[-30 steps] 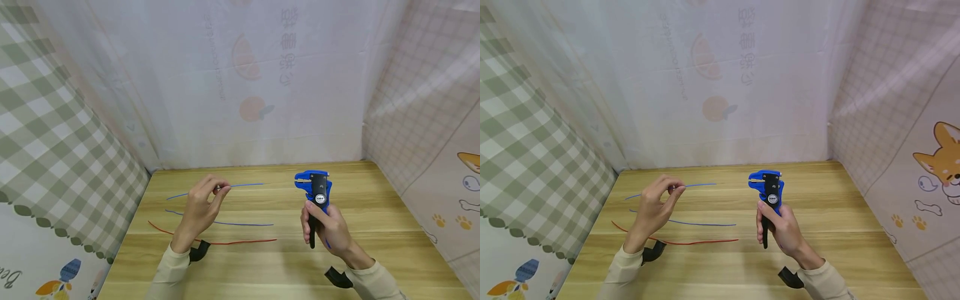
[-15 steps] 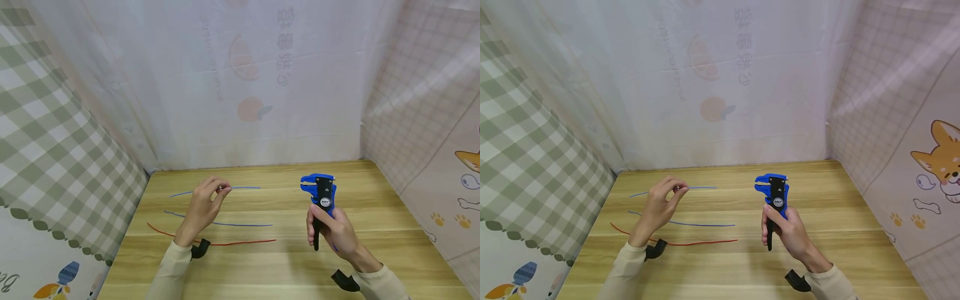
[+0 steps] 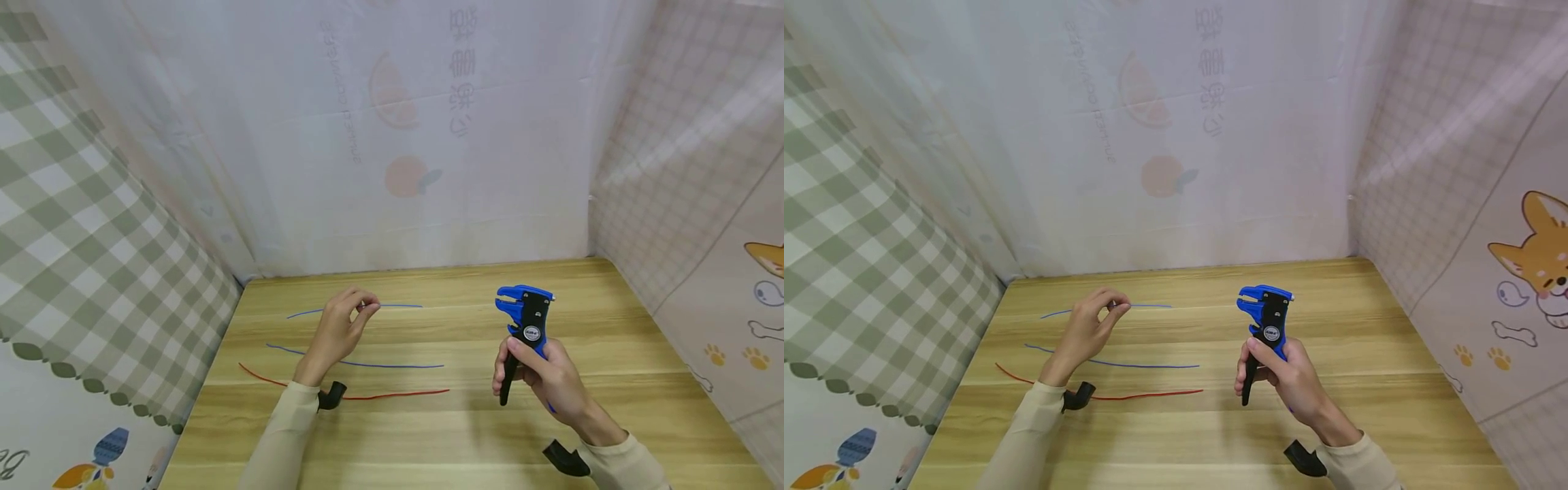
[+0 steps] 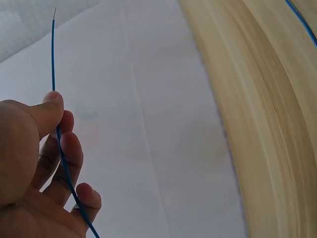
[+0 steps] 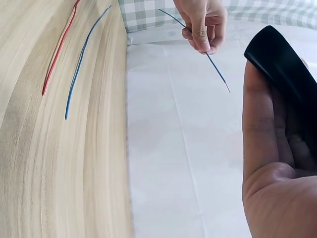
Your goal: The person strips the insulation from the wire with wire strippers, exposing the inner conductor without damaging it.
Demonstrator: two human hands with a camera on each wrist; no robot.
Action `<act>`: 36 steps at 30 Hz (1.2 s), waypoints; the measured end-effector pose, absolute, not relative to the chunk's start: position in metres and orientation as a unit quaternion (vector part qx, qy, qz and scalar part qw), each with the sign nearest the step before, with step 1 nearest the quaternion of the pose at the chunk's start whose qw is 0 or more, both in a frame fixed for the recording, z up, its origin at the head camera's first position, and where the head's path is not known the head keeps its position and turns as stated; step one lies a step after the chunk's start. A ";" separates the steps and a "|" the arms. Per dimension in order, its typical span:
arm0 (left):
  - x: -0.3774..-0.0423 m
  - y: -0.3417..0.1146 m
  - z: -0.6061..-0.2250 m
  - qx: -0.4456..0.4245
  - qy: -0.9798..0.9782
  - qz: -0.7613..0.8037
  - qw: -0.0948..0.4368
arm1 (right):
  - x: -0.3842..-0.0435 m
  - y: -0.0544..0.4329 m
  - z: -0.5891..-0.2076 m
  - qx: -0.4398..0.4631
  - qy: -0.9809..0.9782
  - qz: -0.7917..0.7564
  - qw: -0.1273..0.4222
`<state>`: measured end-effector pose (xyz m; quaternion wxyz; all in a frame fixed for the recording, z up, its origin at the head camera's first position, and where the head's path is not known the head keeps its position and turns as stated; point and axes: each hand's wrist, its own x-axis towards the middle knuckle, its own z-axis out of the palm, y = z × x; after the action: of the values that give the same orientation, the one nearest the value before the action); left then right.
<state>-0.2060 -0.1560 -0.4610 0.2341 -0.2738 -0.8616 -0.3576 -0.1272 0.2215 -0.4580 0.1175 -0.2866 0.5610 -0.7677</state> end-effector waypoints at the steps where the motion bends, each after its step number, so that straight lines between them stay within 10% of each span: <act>1: -0.207 -0.156 -0.462 -0.269 -0.863 -0.359 0.230 | -0.128 0.222 -0.458 -0.288 0.559 -0.768 0.118; 36: -0.251 -0.180 -0.522 -0.215 -0.894 -0.367 0.141 | -0.138 0.226 -0.466 -0.289 0.527 -0.785 0.151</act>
<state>-0.2506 -0.1797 -0.5224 0.1409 -0.2147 -0.8941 -0.3669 -0.1376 0.2259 -0.4659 0.1509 -0.2889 0.5271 -0.7848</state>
